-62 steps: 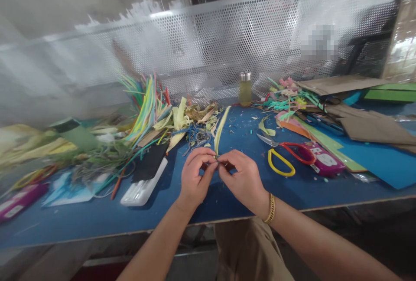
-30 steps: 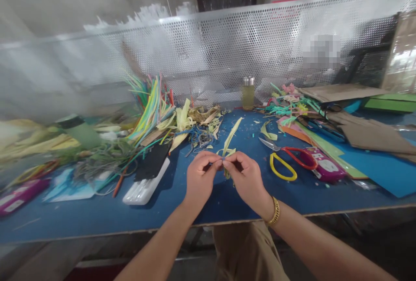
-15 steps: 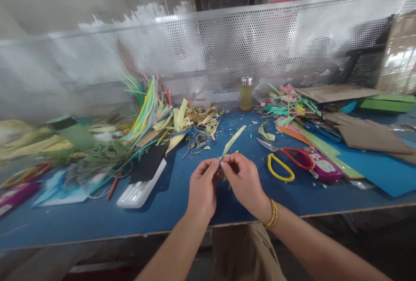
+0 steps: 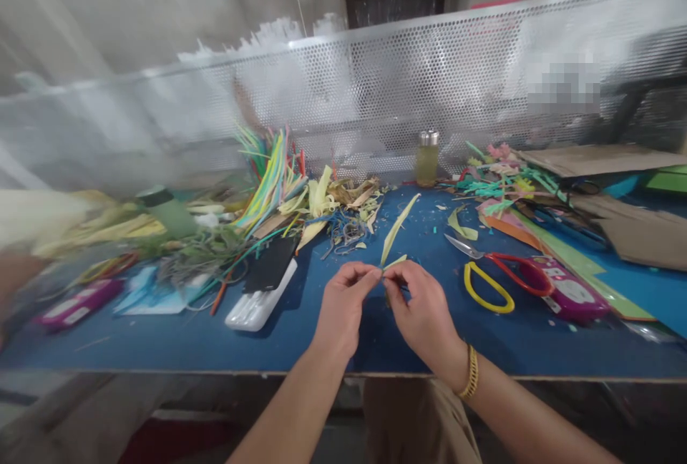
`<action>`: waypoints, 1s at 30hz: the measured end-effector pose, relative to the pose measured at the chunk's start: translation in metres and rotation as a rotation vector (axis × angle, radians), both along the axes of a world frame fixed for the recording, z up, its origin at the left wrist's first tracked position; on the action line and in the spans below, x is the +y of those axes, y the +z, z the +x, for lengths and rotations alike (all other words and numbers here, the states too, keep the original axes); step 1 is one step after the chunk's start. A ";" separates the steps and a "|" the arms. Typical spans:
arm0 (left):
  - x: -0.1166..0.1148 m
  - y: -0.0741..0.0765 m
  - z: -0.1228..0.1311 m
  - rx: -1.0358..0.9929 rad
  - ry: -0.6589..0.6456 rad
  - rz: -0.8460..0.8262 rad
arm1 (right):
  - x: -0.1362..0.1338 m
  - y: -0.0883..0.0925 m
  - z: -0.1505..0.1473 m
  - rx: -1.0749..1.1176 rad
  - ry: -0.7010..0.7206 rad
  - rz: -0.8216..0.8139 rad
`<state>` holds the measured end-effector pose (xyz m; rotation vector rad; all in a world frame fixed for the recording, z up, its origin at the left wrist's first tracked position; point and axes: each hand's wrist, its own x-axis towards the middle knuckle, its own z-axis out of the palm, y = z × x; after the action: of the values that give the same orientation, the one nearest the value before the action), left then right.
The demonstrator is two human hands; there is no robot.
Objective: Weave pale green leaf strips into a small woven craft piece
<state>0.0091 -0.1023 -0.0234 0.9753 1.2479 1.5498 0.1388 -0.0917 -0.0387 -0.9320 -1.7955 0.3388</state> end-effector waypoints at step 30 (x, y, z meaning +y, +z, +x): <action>0.022 0.003 0.018 0.157 -0.038 0.197 | 0.017 0.021 0.013 0.223 0.056 -0.252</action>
<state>0.0273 -0.0808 -0.0208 1.2603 1.1915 1.6137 0.1518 -0.0750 -0.0179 -0.9774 -1.5993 0.6900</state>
